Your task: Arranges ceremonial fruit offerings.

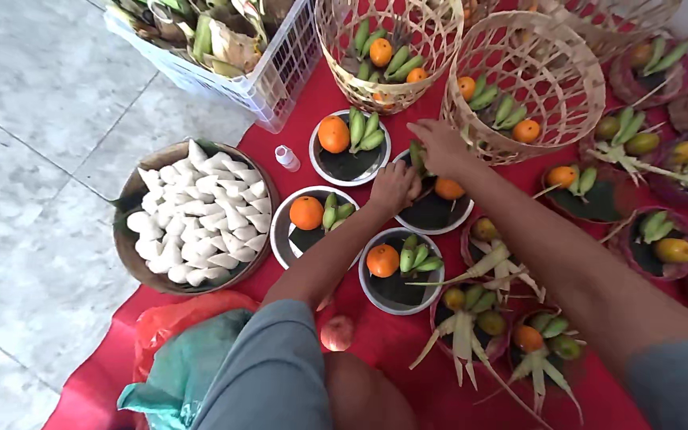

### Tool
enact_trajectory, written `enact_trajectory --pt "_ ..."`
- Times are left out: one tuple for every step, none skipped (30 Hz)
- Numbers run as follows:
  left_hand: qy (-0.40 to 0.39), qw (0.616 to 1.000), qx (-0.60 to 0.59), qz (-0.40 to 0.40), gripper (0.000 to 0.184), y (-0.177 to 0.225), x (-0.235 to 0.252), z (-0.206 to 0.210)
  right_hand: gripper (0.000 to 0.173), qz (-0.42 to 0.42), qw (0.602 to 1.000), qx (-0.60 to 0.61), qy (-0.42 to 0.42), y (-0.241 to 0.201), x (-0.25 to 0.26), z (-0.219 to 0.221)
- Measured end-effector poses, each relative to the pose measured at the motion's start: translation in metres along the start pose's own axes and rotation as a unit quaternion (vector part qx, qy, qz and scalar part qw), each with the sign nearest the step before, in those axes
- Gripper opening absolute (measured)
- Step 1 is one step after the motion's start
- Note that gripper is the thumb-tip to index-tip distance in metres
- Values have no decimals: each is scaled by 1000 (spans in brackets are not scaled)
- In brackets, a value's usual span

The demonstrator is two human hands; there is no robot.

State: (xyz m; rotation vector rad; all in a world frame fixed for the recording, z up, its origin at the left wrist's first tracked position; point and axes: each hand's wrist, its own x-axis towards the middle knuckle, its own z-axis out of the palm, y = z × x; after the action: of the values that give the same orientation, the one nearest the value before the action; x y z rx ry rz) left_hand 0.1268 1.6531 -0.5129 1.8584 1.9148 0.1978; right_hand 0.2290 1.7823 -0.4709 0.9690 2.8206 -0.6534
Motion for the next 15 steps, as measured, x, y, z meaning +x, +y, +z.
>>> enact_trajectory --pt "-6 1000 10 -5 75 1 2 -1 60 1 1000 -3 -17 3 6 7" --pt "-8 1000 10 -7 75 1 4 -1 59 7 999 0 -31 6 8 13" --pt "-6 1000 2 -10 74 1 5 -1 57 15 999 3 -38 8 8 16" --pt "3 1000 -15 -14 72 -1 5 1 53 24 999 9 -40 9 5 16" --pt "19 999 -40 -21 71 -3 6 3 51 28 999 15 -41 10 3 15" --pt "33 997 -68 -29 72 -5 6 4 50 30 998 21 -42 11 -1 14" --pt "45 994 -94 -39 72 -4 5 5 48 31 998 27 -42 12 -6 13" --pt "57 991 -113 -49 73 -3 5 4 47 28 998 31 -41 14 -9 11" --pt "70 988 -125 -57 72 -2 5 3 46 21 998 36 -39 16 -10 10" --pt "83 986 -132 -63 73 1 4 0 46 13 998 39 -39 19 -11 10" --pt "98 984 -133 -64 72 4 5 -3 46 6 998 42 -40 22 -12 10" --pt "111 983 -130 -63 71 6 6 -4 47 -1 998 49 -36 26 -13 11" --pt "117 983 -123 -63 69 8 8 -5 46 -3 998 53 -33 28 -14 13" --pt "122 984 -114 -61 67 9 10 -4 46 -5 998 55 -32 31 -14 13" --pt "125 985 -105 -55 63 8 11 -3 45 -5 998 60 -30 32 -15 13"
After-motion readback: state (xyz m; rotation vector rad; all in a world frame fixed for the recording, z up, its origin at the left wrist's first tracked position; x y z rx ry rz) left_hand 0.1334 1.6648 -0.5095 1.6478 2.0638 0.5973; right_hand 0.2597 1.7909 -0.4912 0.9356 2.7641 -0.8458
